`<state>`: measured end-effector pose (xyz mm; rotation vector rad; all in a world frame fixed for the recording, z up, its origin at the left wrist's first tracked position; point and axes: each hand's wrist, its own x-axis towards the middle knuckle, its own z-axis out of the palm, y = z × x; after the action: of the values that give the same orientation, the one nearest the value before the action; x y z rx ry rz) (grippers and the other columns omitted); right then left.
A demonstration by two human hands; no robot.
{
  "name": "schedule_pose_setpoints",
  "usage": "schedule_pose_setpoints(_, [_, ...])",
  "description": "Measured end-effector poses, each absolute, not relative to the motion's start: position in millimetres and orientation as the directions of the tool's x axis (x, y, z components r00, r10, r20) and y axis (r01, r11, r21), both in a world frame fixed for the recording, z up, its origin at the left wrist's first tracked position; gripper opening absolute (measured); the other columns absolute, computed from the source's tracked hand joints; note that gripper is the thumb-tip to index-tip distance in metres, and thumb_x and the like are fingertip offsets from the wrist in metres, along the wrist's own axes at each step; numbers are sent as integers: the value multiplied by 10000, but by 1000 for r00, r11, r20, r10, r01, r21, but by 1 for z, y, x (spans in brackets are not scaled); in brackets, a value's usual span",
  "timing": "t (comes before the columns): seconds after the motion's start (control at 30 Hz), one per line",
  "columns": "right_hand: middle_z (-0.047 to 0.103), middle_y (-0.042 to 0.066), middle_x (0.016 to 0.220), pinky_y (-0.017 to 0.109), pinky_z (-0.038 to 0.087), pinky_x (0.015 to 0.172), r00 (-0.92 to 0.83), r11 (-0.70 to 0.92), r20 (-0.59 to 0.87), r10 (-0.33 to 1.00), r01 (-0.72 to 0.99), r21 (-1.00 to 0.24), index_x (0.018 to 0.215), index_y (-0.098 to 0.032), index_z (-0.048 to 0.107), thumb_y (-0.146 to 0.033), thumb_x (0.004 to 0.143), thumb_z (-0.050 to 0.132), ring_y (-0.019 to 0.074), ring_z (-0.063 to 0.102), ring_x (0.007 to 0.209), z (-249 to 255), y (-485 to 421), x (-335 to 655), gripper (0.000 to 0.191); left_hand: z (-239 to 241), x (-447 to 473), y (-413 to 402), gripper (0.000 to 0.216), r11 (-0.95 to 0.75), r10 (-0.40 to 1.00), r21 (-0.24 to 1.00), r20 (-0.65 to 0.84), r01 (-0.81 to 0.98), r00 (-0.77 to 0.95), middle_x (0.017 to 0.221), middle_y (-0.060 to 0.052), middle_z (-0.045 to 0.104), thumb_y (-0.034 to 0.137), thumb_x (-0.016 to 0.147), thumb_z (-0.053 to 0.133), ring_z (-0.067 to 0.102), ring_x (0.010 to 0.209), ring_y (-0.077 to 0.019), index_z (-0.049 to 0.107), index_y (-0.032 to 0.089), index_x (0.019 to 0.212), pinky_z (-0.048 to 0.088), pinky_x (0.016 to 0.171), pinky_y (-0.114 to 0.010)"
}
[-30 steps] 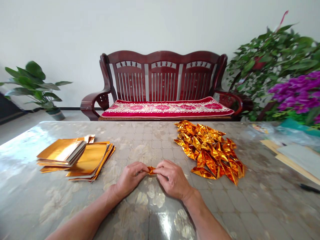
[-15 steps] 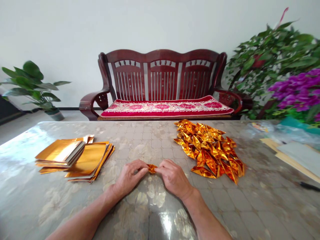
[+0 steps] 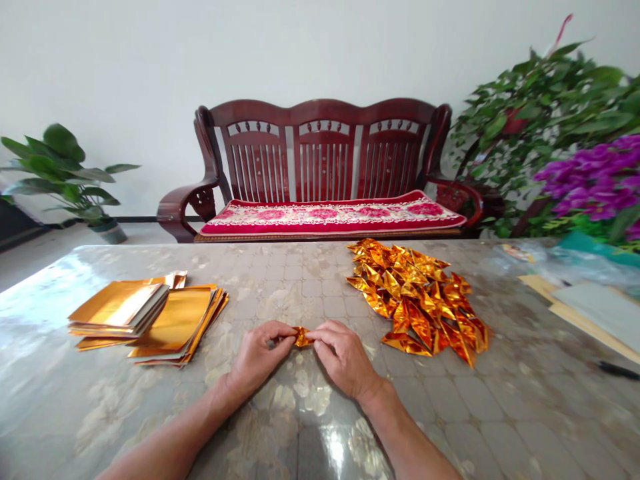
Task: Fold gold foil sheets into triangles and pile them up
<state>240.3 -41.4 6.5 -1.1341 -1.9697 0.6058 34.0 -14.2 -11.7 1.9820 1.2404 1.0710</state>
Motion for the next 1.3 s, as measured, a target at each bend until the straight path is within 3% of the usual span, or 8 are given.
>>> schedule_pose_setpoints(0.3, [726, 28, 820, 281, 528, 726, -58, 349, 381, 923, 545, -762, 863, -217, 763, -58, 794, 506, 171, 680, 761, -12, -38, 226, 310, -16, 35, -17, 152, -516, 857, 727, 427, 452, 290, 861, -5, 749, 110, 828, 659, 688, 796, -137, 744, 210, 905, 531, 761, -242])
schedule_pose_setpoints(0.63, [733, 25, 777, 276, 535, 701, 47, 348, 451, 891, 565, -748, 775, -220, 743, -64, 769, 500, 178, 691, 730, -12, -34, 223, 289, -11, 33, -18, 88, -538, 841, 720, 431, 438, 327, 876, -25, 742, 193, 878, 652, 683, 823, -155, 728, 206, 921, 541, 771, -262])
schedule_pose_setpoints(0.7, [729, 25, 788, 276, 535, 717, 31, 379, 480, 877, 572, -728, 778, -221, 737, -50, 763, 493, 177, 688, 746, -11, -33, 224, 298, -9, 29, -18, 185, -569, 820, 694, 442, 441, 363, 938, -24, 745, 211, 871, 666, 679, 848, -158, 704, 220, 1052, 548, 785, -272])
schedule_pose_setpoints(0.8, [723, 24, 820, 275, 532, 747, -22, 424, 503, 864, 570, -704, 802, -223, 730, -28, 764, 478, 171, 683, 784, -9, -33, 228, 321, -8, 22, -16, 525, -625, 779, 623, 457, 471, 429, 1087, -28, 734, 199, 824, 695, 673, 920, -173, 549, 248, 1326, 551, 863, -321])
schedule_pose_setpoints(0.9, [717, 25, 838, 276, 531, 765, -67, 465, 517, 853, 547, -697, 821, -223, 725, -17, 779, 463, 164, 675, 810, -7, -35, 233, 336, -8, 19, -12, 747, -660, 749, 579, 453, 479, 484, 1209, -44, 697, 125, 753, 687, 665, 990, -182, 415, 250, 1437, 534, 946, -361])
schedule_pose_setpoints(0.97, [715, 24, 833, 281, 533, 770, -87, 486, 525, 847, 528, -696, 820, -224, 722, -17, 787, 462, 162, 672, 809, -5, -36, 235, 334, -9, 21, -9, 669, -667, 741, 568, 445, 482, 503, 1196, -45, 702, 106, 757, 663, 671, 995, -185, 486, 251, 1385, 541, 934, -349])
schedule_pose_setpoints(1.1, [712, 27, 823, 291, 540, 759, -120, 523, 541, 833, 490, -697, 807, -229, 718, -26, 794, 470, 165, 666, 799, 1, -38, 235, 321, -13, 27, -9, 305, -686, 718, 563, 421, 461, 554, 993, -20, 761, 127, 883, 588, 708, 896, -166, 688, 267, 1134, 560, 819, -263])
schedule_pose_setpoints(1.3, [719, 34, 865, 309, 540, 780, -149, 569, 580, 801, 491, -660, 842, -234, 720, -38, 817, 477, 166, 658, 823, 7, -42, 227, 313, -17, 28, -14, 235, -713, 701, 488, 485, 504, 522, 900, -34, 769, 151, 940, 554, 723, 773, -152, 689, 212, 1123, 564, 706, -212])
